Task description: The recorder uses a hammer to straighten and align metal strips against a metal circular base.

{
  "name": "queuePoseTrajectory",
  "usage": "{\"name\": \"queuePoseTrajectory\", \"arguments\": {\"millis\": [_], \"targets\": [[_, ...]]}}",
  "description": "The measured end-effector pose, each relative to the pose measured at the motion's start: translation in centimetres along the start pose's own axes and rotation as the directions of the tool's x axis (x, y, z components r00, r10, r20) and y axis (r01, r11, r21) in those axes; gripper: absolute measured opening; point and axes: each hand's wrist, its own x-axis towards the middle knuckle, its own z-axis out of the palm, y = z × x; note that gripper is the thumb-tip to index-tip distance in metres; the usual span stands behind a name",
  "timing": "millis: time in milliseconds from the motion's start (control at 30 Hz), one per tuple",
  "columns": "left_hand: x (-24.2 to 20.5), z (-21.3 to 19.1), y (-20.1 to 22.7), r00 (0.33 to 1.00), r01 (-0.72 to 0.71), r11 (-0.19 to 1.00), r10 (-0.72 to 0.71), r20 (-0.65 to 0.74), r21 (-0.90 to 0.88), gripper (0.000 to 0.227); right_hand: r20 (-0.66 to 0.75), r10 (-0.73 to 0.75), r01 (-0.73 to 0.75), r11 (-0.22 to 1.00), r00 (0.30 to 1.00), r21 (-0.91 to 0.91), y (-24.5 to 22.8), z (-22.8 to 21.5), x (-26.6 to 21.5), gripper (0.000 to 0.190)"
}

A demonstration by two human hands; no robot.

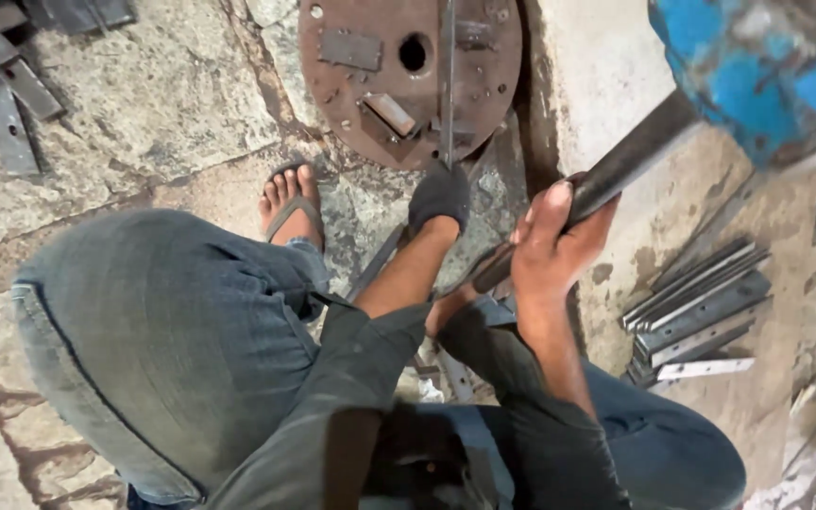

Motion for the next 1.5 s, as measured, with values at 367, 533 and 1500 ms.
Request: {"name": "queuePoseTrajectory", "arguments": {"millis": [367,533,1500], "targets": [[0.6,-3.4,2.8,0.991,-0.118,0.992,0.115,-0.068,-0.044,0.047,0.151,0.284,-0.183,0.862,0.947,-0.473,11.0,1.9,-3.7,0.053],[-2.5,-1.5,-1.3,0.993,-0.11,0.989,0.106,-0.043,-0.095,0.046,0.134,0.11,-0.03,0.87,0.985,-0.492,6.0,1.6,-3.7,0.055],[-4.0,-2.0,-0.3,0.996,0.082,0.997,-0.082,0.026,-0.004,0.046,-0.062,-0.158,0.154,0.986,0.986,-0.07,2.3,-0.9,0.7,0.028]]}}
